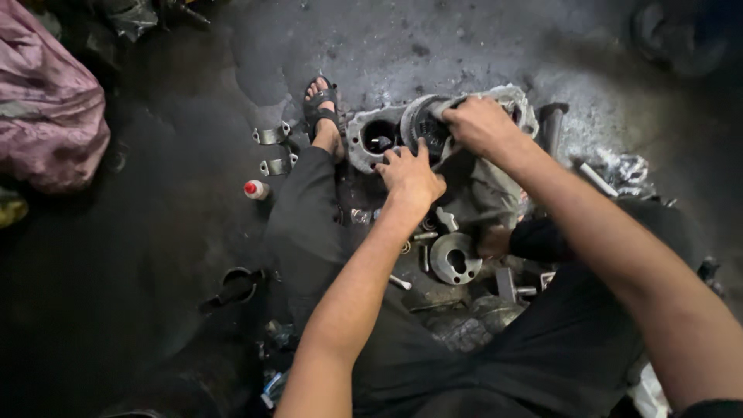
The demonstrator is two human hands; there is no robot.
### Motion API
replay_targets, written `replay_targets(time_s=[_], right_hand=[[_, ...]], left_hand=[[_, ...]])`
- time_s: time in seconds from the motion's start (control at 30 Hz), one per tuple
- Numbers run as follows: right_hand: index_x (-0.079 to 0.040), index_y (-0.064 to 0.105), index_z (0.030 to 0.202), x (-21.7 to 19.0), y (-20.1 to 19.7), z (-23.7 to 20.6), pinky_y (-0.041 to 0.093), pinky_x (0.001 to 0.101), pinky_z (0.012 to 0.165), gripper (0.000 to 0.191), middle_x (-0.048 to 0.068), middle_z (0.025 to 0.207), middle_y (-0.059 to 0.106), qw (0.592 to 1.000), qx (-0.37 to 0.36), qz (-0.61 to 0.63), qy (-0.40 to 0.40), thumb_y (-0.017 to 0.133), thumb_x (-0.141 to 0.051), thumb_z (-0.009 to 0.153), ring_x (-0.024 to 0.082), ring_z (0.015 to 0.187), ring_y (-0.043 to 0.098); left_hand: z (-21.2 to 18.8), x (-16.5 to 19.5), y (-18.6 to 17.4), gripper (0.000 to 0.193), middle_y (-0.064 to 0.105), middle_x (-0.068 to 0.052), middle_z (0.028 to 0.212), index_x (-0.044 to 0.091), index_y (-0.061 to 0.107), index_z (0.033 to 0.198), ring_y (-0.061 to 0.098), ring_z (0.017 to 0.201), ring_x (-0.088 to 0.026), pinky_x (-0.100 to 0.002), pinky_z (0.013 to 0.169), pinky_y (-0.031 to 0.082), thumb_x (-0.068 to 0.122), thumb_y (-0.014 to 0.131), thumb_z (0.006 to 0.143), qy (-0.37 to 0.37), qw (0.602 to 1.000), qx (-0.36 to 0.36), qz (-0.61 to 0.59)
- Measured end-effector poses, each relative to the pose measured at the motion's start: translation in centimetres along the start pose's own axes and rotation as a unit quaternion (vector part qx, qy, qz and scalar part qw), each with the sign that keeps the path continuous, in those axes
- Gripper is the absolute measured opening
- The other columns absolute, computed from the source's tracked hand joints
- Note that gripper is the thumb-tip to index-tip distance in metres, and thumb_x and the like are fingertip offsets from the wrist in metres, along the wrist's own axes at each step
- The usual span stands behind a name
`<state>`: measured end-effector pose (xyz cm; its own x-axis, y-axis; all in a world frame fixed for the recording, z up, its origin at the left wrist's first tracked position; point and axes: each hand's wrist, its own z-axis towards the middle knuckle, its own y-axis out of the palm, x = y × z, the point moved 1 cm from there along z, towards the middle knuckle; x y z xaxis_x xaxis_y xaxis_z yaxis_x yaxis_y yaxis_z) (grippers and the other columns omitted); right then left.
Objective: The person sits on the floor and works on an engine block, using a hammer and metal rod to tap and adjust a circular gear-like component. They wipe the component with a cloth and repeatedly strike it to seat it into the block.
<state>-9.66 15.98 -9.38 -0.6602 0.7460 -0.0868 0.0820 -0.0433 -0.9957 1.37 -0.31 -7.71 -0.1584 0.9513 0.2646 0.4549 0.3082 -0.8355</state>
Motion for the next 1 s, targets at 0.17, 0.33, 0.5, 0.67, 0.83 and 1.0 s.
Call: replay_targets(time_s=[0.17,0.33,0.5,0.67,0.83,1.0], right_hand=[[-0.006,0.069,0.097,-1.7,1.3,-2.9,0.055,0.0522,0.07,0.016,0.019,0.079,0.071,0.992,0.013,-0.085,0.09,0.06,-0.015,0.088,0.038,0.08,0.07],[0.001,0.067,0.102,-7.3,3.4,-7.2,0.054,0.0546,0.073,0.022,0.021,0.078,0.07,0.995,0.011,0.018,0.095,0.059,-0.01,0.084,0.04,0.078,0.07],[0.0,0.069,0.09,-6.9,3.9,-5.0,0.055,0.0553,0.07,0.015,0.026,0.077,0.067,0.984,0.035,0.137,0.107,0.059,-0.011,0.089,0.045,0.073,0.068],[-0.001,0.069,0.093,-6.6,2.7,-4.5,0.057,0.0529,0.071,0.015,0.024,0.077,0.068,0.997,0.027,0.053,0.054,0.058,-0.011,0.09,0.043,0.072,0.069],[-0.003,0.069,0.105,-3.2,-0.2,-7.6,0.057,0.0518,0.064,0.021,0.023,0.074,0.069,0.987,-0.055,0.025,0.152,0.058,-0.011,0.089,0.041,0.067,0.069],[-0.002,0.069,0.096,-4.1,1.4,-7.8,0.057,0.0509,0.068,0.017,0.021,0.076,0.069,0.993,-0.016,0.06,0.102,0.058,-0.015,0.093,0.04,0.071,0.069]], left_hand=[[-0.1,0.8,-0.4,0.095,0.042,-0.018,0.154,0.017,0.027,0.161,0.037,0.141,-0.042,-0.064,0.112,0.033,0.046,0.071,0.083,-0.002,1.0,-0.021,0.005],[0.4,0.4,-0.5,0.093,0.041,-0.019,0.155,0.015,0.024,0.162,0.035,0.142,-0.044,-0.065,0.112,0.032,0.052,0.066,0.087,0.016,0.999,-0.033,0.019],[1.1,-1.9,-0.9,0.083,0.041,-0.016,0.159,0.037,0.023,0.163,0.036,0.145,-0.046,-0.065,0.115,0.032,0.05,0.059,0.09,0.006,0.997,-0.067,0.024],[1.2,-1.9,-1.3,0.089,0.036,-0.019,0.161,0.044,0.017,0.163,0.034,0.146,-0.047,-0.058,0.116,0.034,0.053,0.063,0.087,-0.002,0.995,-0.102,0.001],[1.0,-1.6,-1.0,0.088,0.034,-0.017,0.162,0.043,0.017,0.163,0.031,0.147,-0.049,-0.06,0.114,0.034,0.051,0.063,0.088,-0.01,0.995,-0.095,0.005],[1.1,-1.8,-0.8,0.088,0.034,-0.016,0.163,0.043,0.02,0.162,0.032,0.147,-0.048,-0.06,0.115,0.033,0.053,0.064,0.086,-0.003,0.997,-0.081,0.0]])
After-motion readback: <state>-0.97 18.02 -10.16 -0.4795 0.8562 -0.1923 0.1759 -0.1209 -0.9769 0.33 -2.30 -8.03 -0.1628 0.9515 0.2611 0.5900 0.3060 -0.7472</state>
